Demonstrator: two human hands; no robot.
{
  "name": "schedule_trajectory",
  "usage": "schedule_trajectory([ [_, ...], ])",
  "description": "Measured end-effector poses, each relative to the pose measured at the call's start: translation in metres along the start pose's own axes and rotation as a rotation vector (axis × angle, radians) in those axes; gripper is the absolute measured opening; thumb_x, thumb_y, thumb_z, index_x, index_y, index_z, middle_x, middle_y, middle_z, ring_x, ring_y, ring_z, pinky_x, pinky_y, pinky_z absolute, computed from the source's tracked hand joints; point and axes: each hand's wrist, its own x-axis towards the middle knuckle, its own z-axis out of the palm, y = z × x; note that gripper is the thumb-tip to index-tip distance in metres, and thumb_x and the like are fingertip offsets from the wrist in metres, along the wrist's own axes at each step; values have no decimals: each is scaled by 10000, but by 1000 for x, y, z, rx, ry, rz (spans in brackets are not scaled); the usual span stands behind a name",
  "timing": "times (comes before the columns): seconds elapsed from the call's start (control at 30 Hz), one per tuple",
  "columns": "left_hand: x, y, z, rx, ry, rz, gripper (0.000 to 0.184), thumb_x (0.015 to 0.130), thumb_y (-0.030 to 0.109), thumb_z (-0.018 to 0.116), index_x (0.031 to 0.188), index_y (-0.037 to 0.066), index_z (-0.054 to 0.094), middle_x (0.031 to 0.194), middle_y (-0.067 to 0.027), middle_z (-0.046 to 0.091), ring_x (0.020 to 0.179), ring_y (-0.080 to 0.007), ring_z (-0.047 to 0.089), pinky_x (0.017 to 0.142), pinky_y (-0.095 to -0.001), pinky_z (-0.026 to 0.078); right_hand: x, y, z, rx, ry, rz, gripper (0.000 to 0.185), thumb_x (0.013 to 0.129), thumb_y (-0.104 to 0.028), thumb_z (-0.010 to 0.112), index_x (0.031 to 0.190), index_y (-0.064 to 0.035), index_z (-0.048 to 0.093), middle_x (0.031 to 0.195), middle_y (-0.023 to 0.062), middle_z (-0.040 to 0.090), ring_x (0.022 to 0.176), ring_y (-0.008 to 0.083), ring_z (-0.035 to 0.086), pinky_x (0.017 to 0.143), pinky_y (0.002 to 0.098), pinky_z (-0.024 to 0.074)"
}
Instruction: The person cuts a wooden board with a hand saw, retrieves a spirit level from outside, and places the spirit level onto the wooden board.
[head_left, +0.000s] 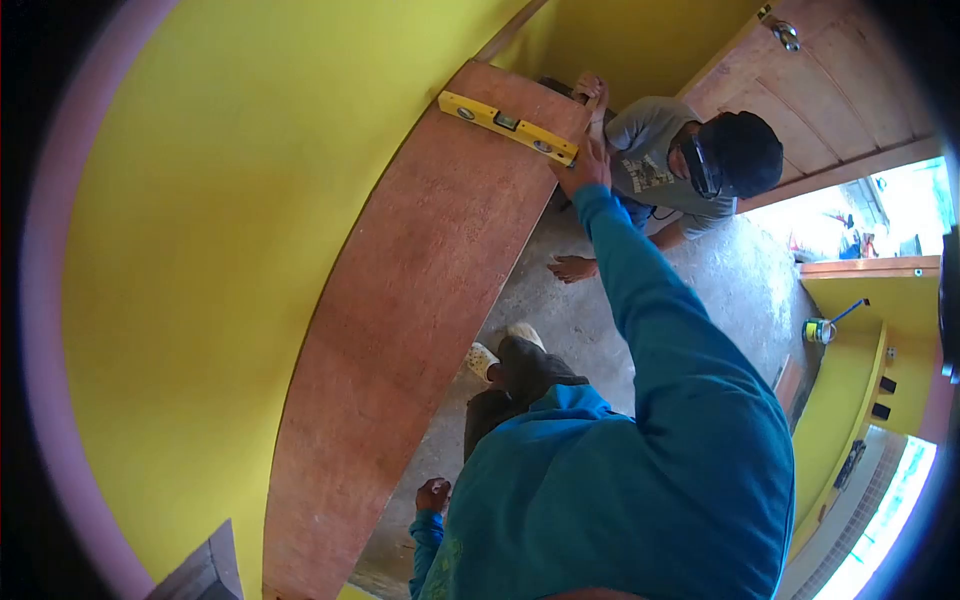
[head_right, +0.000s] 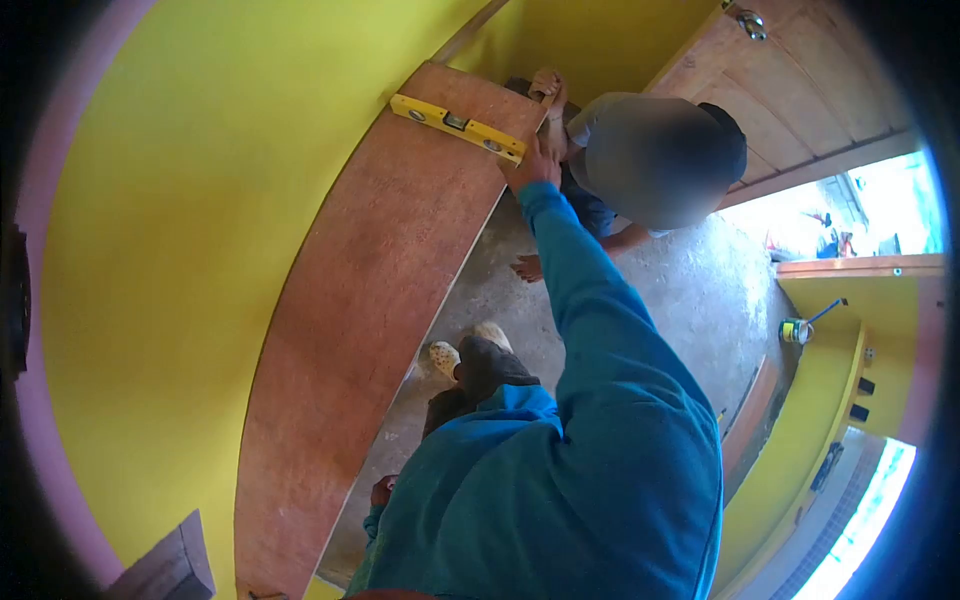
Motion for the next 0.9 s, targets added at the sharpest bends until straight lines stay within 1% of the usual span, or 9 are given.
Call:
schedule_trajectory([
  [0.13,31,-29,-9,185,-13,129,323,709,293,622,909,38,613,827,-138,631,689,-243,614,607,-337,488,-99,41,-21,132,-95,104,641,685,-278,602,1204,0,350,1158,218,414,1074,364,389,919,407,325],
  [0.23,52,-27,-10,249,-72,167,305,701,299,620,897,65,625,829,-127,632,726,-252,611,634,-341,482,-228,119,7,-249,-762,91,693,701,-413,561,1219,0,356,1216,239,391,1102,364,397,913,415,338],
  [0.27,64,-36,-5,232,-64,204,303,701,296,619,897,65,625,828,-127,632,727,-251,610,636,-340,481,-266,151,12,-281,-1192,92,672,705,-490,530,1164,-8,440,1185,226,437,1084,355,429,899,421,355],
  [0.33,83,-42,1,211,-59,247,299,701,291,618,898,67,626,827,-126,631,731,-248,609,640,-338,479,-335,189,19,-291,-1711,-203,427,691,-453,563,861,-71,648,897,138,614,886,296,562,824,394,408],
  [0.37,90,-38,1,211,-61,256,297,700,289,617,898,67,626,827,-126,631,733,-247,608,642,-337,478,-344,189,4,-198,-1797,-44,408,691,-448,564,824,-73,653,875,136,618,863,299,569,810,394,416],
  [0.63,112,-12,-7,224,-60,291,283,699,270,610,902,73,630,822,-123,630,747,-235,602,657,-330,470,-235,125,-3,-70,-1188,213,491,677,-439,567,999,-68,587,1019,151,572,950,326,531,840,406,411],
  [0.73,112,-9,-9,224,-54,289,279,698,262,607,903,74,632,821,-122,629,752,-230,600,662,-327,467,-198,126,25,-3,-928,207,403,690,-310,593,1005,-60,576,959,148,594,895,316,560,804,403,435],
  [0.83,109,-12,-10,212,-40,290,274,698,255,605,904,76,633,819,-121,628,757,-226,598,668,-324,464,-175,124,36,476,-779,272,347,696,-176,601,1018,-52,565,999,144,580,903,284,565,796,374,444],
  [0.9,105,-12,-9,202,-29,293,271,698,250,603,905,78,634,818,-121,628,761,-223,596,672,-322,462,-168,157,76,451,-882,-23,386,705,-129,600,1077,-57,525,1055,134,552,940,257,549,806,359,439],
])
